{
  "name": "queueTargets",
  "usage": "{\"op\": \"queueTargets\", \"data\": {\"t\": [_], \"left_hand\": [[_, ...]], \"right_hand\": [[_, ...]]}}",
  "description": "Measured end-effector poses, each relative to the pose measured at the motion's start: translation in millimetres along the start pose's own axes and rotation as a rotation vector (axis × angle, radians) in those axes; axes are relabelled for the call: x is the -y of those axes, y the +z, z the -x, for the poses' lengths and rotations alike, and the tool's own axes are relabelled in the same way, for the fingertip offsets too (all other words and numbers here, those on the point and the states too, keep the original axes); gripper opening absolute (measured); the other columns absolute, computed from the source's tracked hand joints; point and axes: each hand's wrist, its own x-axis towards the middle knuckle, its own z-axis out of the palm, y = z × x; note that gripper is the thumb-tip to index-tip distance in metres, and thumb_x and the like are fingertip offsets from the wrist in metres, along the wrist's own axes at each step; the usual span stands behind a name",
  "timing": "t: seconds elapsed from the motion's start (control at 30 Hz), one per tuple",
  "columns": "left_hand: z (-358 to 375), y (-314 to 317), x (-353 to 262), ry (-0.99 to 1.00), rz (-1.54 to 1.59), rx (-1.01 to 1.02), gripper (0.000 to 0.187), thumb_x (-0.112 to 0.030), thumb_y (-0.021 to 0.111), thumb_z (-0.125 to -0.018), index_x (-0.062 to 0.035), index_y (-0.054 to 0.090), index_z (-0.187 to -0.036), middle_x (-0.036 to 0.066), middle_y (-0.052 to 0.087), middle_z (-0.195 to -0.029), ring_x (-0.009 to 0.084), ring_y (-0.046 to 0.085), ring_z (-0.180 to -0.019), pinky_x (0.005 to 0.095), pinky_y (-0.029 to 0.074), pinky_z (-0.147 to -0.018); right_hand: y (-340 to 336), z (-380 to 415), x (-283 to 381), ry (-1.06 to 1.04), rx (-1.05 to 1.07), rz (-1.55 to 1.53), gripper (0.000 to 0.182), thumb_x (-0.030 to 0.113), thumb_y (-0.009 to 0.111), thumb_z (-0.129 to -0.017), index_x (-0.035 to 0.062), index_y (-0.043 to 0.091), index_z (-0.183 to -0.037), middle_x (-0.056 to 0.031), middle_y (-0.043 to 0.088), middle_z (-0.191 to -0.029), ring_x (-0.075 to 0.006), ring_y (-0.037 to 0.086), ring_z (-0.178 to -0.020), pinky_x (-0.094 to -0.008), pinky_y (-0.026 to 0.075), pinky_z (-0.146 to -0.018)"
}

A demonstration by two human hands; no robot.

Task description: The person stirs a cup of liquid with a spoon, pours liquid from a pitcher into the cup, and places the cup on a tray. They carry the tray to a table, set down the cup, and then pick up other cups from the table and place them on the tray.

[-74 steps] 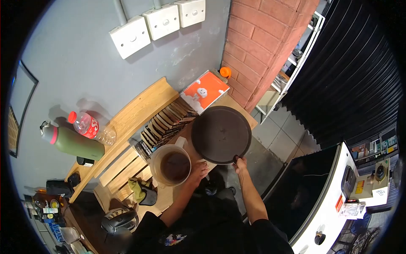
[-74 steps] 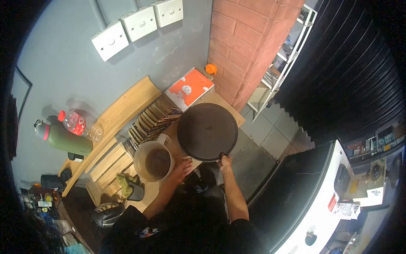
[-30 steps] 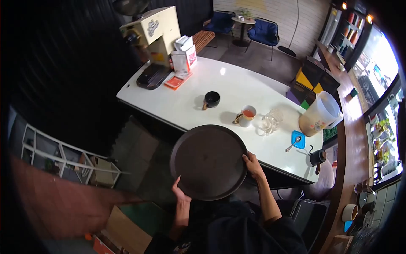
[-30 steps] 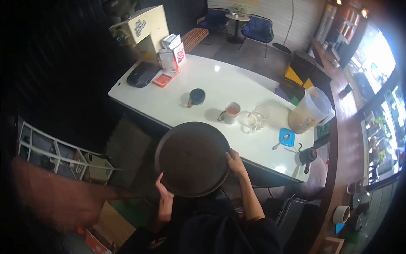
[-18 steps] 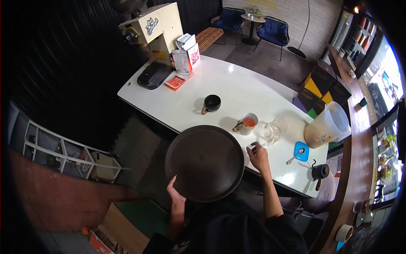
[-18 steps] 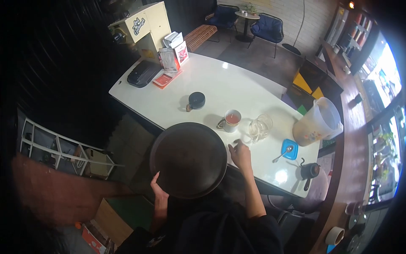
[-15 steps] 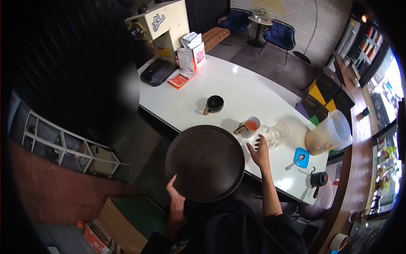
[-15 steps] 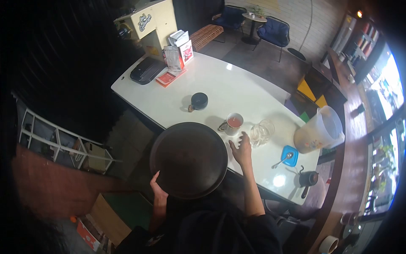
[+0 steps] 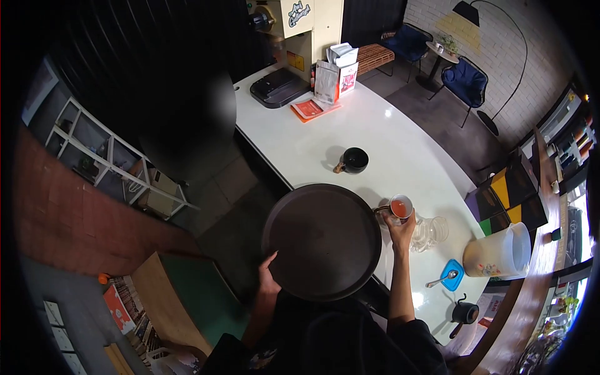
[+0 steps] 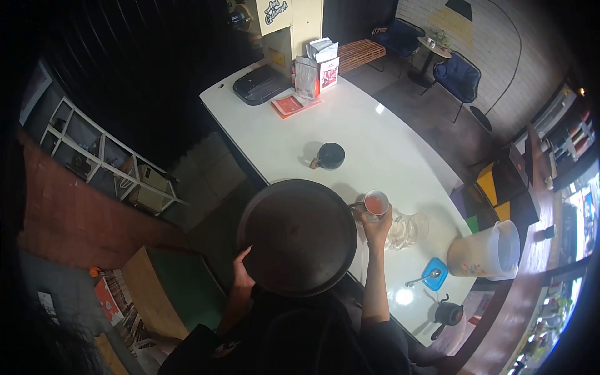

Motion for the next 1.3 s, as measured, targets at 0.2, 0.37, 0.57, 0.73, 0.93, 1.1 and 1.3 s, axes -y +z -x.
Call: {"op": "queueTargets", "data": {"t": [0.2,0.37,0.57,0.73,0.93,1.1,1.3], "left_hand": [[-8.4,-9.7,-4.4,-0.057,0.070,-0.076,0.033,-0.024,0.047,-0.093,-0.0011,0.060,-0.114,0.012,0.064,-0.111,0.0266,0.061,-0.101,0.0395,0.048,-0.091],[-11.7,-19.2,-5.7,-0.041,0.030,-0.145,0.032,-0.023,0.049,-0.092,-0.0008,0.061,-0.112,0.013,0.065,-0.109,0.0275,0.062,-0.099,0.0405,0.049,-0.089],[-0.9,-30.3,-3.8,0.058,0.036,-0.205,0.029,-0.021,0.056,-0.089,-0.0007,0.062,-0.109,0.012,0.066,-0.106,0.0260,0.063,-0.097,0.0387,0.049,-0.089],[25.6,-27.9,-20.5,0.277,0.032,-0.453,0.029,-0.020,0.060,-0.087,-0.0004,0.063,-0.107,0.010,0.066,-0.104,0.0246,0.063,-0.094,0.0374,0.049,-0.088],[27.6,-81.7,-50.9,0.556,-0.198,-0.497,0.032,-0.021,0.057,-0.087,0.0016,0.061,-0.109,0.012,0.065,-0.106,0.0270,0.063,-0.095,0.0388,0.050,-0.087],[34.1,-35.2,-116.5,0.482,0.196,-0.463,0.036,-0.023,0.053,-0.088,0.0027,0.059,-0.112,0.015,0.064,-0.107,0.0290,0.062,-0.098,0.0411,0.050,-0.088],[26.5,-55.7,-196.2,0.518,0.206,-0.502,0.034,-0.020,0.054,-0.086,0.0038,0.059,-0.109,0.015,0.065,-0.105,0.0287,0.063,-0.095,0.0404,0.052,-0.085]], "right_hand": [[6.6,8.7,35.9,0.030,0.013,-0.067,0.058,0.012,0.082,-0.064,-0.0001,0.052,-0.112,-0.0126,0.060,-0.104,-0.0231,0.060,-0.097,-0.0361,0.047,-0.087],[29.8,17.3,87.4,-0.050,0.139,0.032,0.051,0.013,0.082,-0.063,-0.0003,0.056,-0.105,-0.0115,0.065,-0.095,-0.0215,0.063,-0.090,-0.0354,0.048,-0.085],[79.3,37.1,114.2,-0.088,0.477,0.006,0.052,0.012,0.084,-0.060,-0.0005,0.057,-0.102,-0.0133,0.065,-0.093,-0.0233,0.064,-0.087,-0.0332,0.050,-0.078],[133.9,52.9,139.4,-0.133,0.731,0.018,0.049,0.014,0.084,-0.059,-0.0012,0.059,-0.098,-0.0125,0.065,-0.091,-0.0216,0.065,-0.086,-0.0320,0.051,-0.079],[214.1,70.9,155.5,-0.226,0.936,-0.060,0.050,0.010,0.083,-0.056,-0.0006,0.059,-0.098,-0.0129,0.066,-0.089,-0.0228,0.067,-0.084,-0.0327,0.053,-0.078],[282.1,77.1,180.6,-0.315,1.046,-0.066,0.058,0.014,0.085,-0.058,0.0004,0.058,-0.108,-0.0167,0.067,-0.095,-0.0300,0.067,-0.092,-0.0373,0.053,-0.081],[361.6,76.3,211.5,-0.355,1.109,-0.048,0.063,0.017,0.087,-0.060,-0.0009,0.055,-0.112,-0.0171,0.066,-0.101,-0.0299,0.066,-0.097,-0.0383,0.053,-0.085]]}}
